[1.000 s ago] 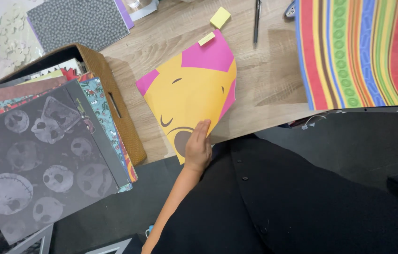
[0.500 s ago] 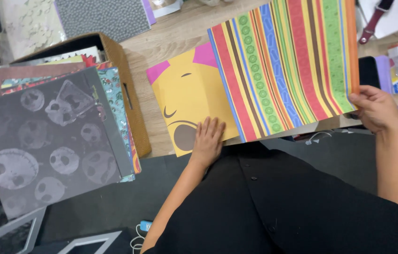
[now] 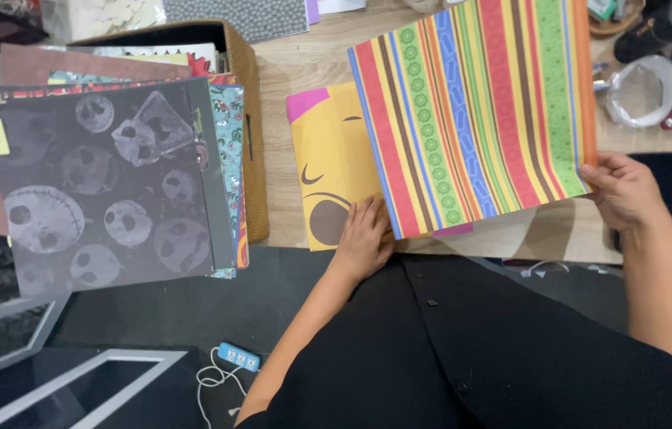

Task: Sorting, labeling, and organizing various patterned craft papers using sticky notes and a marker.

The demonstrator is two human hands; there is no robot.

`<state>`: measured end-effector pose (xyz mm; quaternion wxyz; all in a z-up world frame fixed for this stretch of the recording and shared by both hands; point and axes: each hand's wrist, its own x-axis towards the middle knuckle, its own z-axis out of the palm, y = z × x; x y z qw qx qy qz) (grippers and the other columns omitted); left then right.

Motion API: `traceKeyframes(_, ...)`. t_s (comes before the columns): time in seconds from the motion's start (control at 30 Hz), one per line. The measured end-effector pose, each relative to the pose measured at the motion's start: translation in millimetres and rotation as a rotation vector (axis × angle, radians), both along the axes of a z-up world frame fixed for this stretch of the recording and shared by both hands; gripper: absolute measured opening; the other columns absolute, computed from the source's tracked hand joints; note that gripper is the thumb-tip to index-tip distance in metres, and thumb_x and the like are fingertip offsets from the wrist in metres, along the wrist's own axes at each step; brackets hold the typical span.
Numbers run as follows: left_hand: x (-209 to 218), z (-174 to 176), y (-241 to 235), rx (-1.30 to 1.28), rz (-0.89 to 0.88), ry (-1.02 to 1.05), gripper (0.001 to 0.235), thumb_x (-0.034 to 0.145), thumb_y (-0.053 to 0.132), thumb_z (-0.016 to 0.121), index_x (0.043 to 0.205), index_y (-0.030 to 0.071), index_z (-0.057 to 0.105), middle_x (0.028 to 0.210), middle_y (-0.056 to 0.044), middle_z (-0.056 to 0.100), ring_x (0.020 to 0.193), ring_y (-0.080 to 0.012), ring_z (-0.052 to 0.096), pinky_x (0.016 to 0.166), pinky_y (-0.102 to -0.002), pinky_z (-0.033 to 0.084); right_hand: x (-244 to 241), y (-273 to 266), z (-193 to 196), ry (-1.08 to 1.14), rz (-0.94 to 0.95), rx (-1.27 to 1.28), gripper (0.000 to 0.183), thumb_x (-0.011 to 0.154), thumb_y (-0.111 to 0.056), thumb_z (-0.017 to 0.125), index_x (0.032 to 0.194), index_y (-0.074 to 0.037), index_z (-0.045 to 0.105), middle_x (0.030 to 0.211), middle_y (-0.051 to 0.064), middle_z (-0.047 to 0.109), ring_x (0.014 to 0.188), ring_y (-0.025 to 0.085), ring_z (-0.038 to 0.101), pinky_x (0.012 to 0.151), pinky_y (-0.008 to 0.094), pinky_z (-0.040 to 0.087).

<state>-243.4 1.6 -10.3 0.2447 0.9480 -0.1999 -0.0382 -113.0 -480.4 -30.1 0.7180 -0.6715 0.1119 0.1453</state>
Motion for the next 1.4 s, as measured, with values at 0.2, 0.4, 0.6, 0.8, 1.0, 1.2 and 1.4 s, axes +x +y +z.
traceKeyframes(0.2,-6.8,62.1,27.8,-0.191,0.301,-0.457,0.018,0.089,0.005,0.056,0.104,-0.005,0.057,0.11,-0.025,0.056,0.101,-0.0468,0.057,0.092,-0.056,0.049,38.9,64.7,-12.5,-0.016,0.161,0.156,0.03,0.095,-0.006,0.069,0.125,-0.007,0.065,0.121,0.006,0.071,0.106,0.015,0.07,0.098,0.028,0.057)
traceKeyframes(0.4,-9.8,110.9,101.8,0.044,0.637,-0.764,0.008,0.092,0.005,0.069,0.099,0.006,0.07,0.103,-0.013,0.061,0.1,-0.0332,0.059,0.089,-0.044,0.049,40.3,134.6,-16.0,0.024,0.198,0.207,0.03,0.094,-0.006,0.071,0.123,-0.007,0.066,0.117,0.009,0.073,0.095,0.015,0.072,0.081,0.027,0.062)
traceKeyframes(0.6,-40.0,148.0,219.7,0.255,1.14,-0.92,0.017,0.092,0.011,0.069,0.108,0.006,0.071,0.115,-0.017,0.051,0.105,-0.0374,0.054,0.096,-0.052,0.045,42.2,158.2,-26.0,0.021,0.159,0.167,0.032,0.093,-0.001,0.069,0.124,-0.007,0.064,0.121,0.007,0.072,0.105,0.014,0.07,0.098,0.026,0.059)
traceKeyframes(0.8,-108.9,93.0,357.4,0.07,1.665,-0.923,0.085,0.083,0.01,0.091,0.148,-0.002,0.037,0.147,-0.027,0.044,0.139,-0.0457,0.041,0.12,-0.059,0.03,32.3,161.1,-12.1,0.041,0.105,0.06,0.024,0.101,-0.008,0.067,0.123,-0.015,0.064,0.116,0.005,0.073,0.099,0.014,0.072,0.076,0.032,0.06)
traceKeyframes(1.0,-113.4,72.8,357.8,-1.271,2.012,-0.534,0.072,0.084,0.01,0.083,0.144,0.017,0.043,0.099,0.0,0.059,0.078,-0.0139,0.066,0.058,-0.032,0.049,27.0,128.5,-58.3,0.037,-0.066,-0.1,0.026,0.104,-0.009,0.071,0.116,-0.03,0.063,0.12,-0.001,0.074,0.1,0.012,0.074,0.072,0.038,0.064)
traceKeyframes(1.2,-121.2,79.6,342.2,-0.925,1.685,-0.7,0.032,0.09,0.007,0.077,0.108,0.007,0.05,0.085,-0.006,0.054,0.062,-0.0133,0.054,0.05,-0.029,0.048,18.2,120.7,-81.1,-0.001,0.178,-0.214,0.033,0.112,-0.015,0.056,0.144,-0.013,0.062,0.13,0.003,0.068,0.107,0.019,0.07,0.076,0.033,0.061)
traceKeyframes(1.4,-123.3,87.3,353.8,-1.028,1.627,-0.652,0.016,0.098,0.002,0.059,0.105,0.009,0.046,0.1,-0.011,0.059,0.075,-0.0156,0.061,0.058,-0.029,0.057,23.3,163.5,-27.2,0.081,0.211,-0.341,0.04,0.111,-0.014,0.061,0.148,-0.001,0.052,0.141,0.012,0.059,0.12,0.031,0.06,0.079,0.047,0.057)
